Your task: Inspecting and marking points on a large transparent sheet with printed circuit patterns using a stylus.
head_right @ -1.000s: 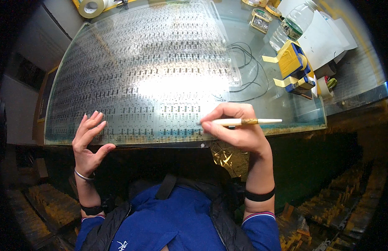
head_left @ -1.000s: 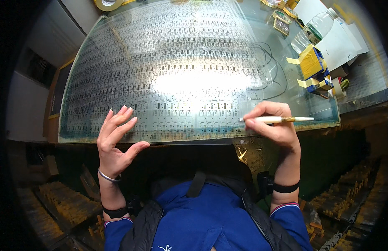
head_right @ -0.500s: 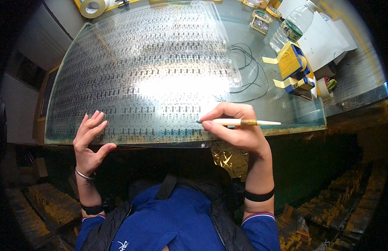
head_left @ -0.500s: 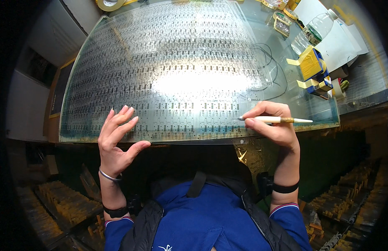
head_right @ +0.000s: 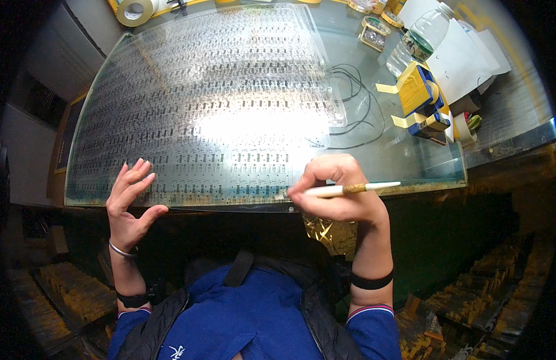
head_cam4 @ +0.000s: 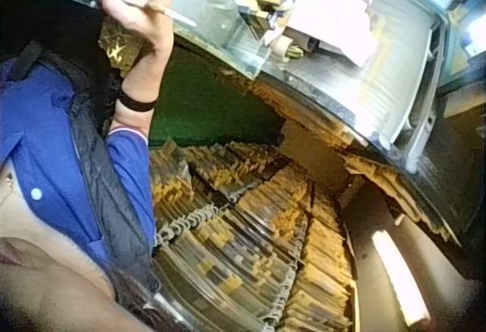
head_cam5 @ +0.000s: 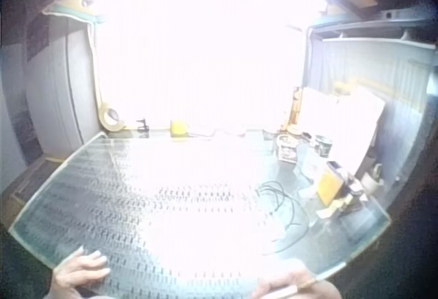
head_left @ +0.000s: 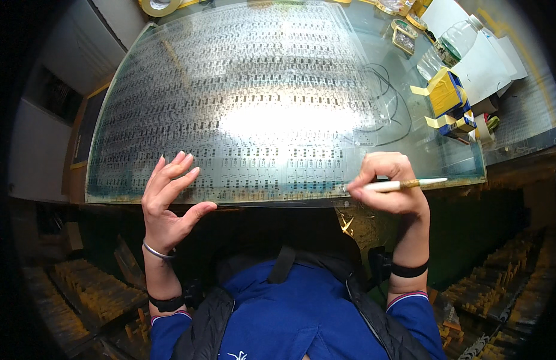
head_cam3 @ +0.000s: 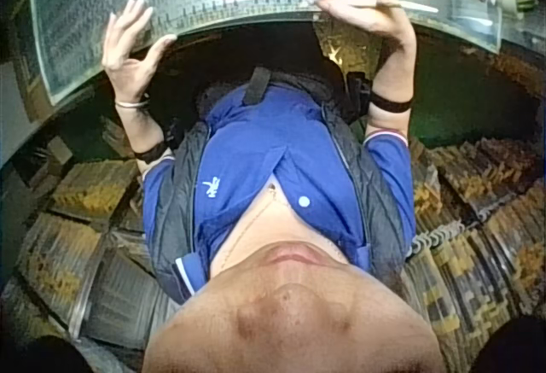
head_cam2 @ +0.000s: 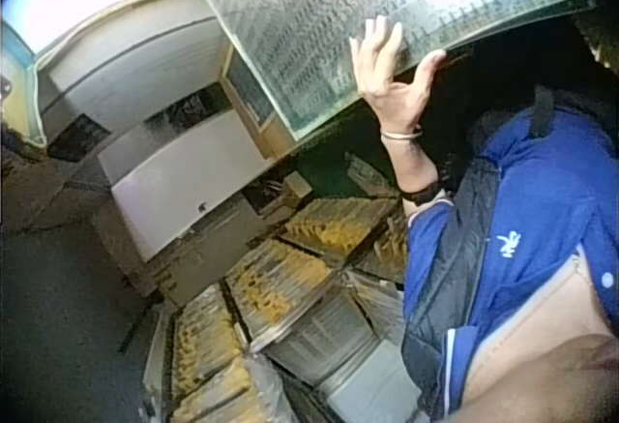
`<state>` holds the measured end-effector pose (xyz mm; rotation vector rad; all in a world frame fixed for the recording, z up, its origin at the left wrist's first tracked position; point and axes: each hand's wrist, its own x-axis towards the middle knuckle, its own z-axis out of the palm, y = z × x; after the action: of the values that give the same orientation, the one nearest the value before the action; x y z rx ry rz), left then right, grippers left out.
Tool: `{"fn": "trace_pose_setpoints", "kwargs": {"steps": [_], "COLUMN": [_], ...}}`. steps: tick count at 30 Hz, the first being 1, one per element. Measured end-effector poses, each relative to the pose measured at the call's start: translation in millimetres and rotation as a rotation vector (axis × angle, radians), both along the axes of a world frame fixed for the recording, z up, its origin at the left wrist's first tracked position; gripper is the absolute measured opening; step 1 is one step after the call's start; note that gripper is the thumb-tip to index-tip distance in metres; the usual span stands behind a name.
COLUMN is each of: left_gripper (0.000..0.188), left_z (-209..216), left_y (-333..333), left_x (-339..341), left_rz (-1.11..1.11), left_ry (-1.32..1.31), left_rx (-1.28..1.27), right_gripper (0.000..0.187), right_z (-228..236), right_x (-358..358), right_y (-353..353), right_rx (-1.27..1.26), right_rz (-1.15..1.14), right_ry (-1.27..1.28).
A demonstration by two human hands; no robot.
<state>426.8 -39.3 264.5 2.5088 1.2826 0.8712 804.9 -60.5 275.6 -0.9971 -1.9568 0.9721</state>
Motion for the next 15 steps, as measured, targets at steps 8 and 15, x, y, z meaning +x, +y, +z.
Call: {"fn": "trace_pose_setpoints", "kwargs": {"steps": [8,15], "left_gripper": [0.056,0.056], "left_z": [0,-1], "left_y": [-1,0], "left_x": [0,-1], "left_rz": [0.008,0.002], "left_ry": [0.0,-0.004], "left_rx": [0.0,0.001], "right_gripper": [0.006,0.009], "right_z": [6,1], "right_x": [-3,10], "right_y": [-1,4], "right_rx": [-0.103,-0.083], "right_rz": [-0.029,0.15], "right_ry": [0.058,0.059]}}
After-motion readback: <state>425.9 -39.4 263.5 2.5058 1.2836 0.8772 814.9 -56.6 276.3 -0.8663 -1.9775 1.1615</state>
